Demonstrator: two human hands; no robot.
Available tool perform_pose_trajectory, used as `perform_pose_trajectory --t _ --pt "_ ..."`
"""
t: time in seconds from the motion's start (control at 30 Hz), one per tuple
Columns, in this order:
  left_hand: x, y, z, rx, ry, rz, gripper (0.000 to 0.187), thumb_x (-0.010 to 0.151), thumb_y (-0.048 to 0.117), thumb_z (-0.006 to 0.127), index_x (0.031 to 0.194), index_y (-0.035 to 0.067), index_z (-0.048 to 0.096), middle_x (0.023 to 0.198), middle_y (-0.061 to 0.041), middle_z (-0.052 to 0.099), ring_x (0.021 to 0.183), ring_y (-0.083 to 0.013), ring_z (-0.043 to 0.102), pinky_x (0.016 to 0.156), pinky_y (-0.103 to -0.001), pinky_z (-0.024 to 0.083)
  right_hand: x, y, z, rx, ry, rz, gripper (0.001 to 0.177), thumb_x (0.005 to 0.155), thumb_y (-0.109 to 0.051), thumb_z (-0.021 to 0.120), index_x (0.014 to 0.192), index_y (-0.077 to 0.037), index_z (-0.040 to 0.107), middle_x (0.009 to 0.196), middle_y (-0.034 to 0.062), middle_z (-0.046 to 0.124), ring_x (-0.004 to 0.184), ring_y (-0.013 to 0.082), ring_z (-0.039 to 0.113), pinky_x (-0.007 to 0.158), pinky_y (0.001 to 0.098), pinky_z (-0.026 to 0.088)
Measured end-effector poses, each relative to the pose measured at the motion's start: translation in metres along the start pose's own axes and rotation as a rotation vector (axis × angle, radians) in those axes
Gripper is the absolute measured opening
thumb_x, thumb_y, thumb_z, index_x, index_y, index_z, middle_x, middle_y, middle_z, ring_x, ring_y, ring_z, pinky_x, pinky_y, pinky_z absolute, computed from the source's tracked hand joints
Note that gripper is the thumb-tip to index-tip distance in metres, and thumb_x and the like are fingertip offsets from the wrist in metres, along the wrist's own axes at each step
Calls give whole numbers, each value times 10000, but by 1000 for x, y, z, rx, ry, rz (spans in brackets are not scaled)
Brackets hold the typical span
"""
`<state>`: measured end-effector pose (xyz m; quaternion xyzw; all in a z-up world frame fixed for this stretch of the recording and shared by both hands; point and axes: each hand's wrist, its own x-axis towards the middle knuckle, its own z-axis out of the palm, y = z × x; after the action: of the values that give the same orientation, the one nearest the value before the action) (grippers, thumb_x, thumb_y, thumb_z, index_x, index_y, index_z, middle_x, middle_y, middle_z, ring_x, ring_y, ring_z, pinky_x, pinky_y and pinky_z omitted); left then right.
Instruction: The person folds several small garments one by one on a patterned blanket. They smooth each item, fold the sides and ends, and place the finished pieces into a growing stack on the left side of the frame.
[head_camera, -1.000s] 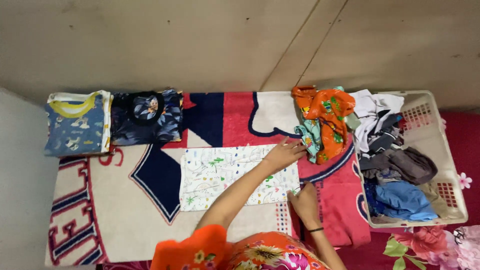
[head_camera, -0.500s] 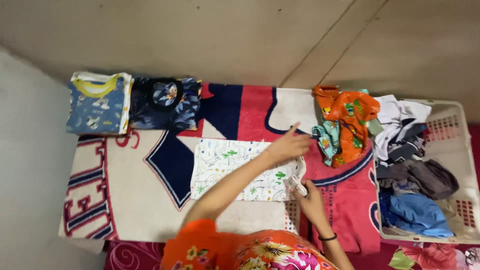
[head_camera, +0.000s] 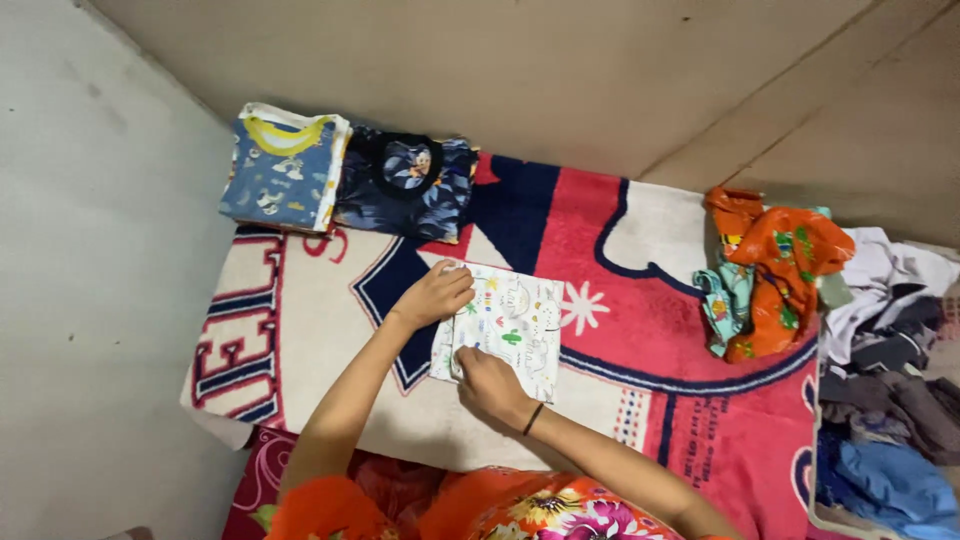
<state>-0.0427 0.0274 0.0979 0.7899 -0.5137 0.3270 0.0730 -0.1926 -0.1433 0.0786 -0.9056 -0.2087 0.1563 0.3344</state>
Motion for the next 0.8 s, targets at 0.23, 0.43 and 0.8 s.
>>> perform_pose_trajectory --t 0.23,0.43,0.8 --pt "1 -6 -6 79 -33 -59 181 982 100 590 821 183 580 921 -14 595 812 -205 591 649 -323 457 -1 -35 -29 91 -37 -31 319 849 -82 636 1142 -78 509 944 179 654 848 448 703 701 536 575" --pt "-17 -15 2 157 -102 -117 179 930 67 612 866 231 579 955 52 624 778 -131 616 600 -213 523 22 -34 -5 107 -27 -9 313 893 -51 623 1167 -91 477 953 163 639 861 424 706 704 509 582" --pt "-51 56 -13 -404 -267 -1337 329 1005 342 618 1131 38 597 1019 -184 618 983 -403 676 823 -472 557 35 19 -128 -283 186 75 280 944 -104 660 1196 16 641 1102 283 640 1025 499 642 781 609 557"
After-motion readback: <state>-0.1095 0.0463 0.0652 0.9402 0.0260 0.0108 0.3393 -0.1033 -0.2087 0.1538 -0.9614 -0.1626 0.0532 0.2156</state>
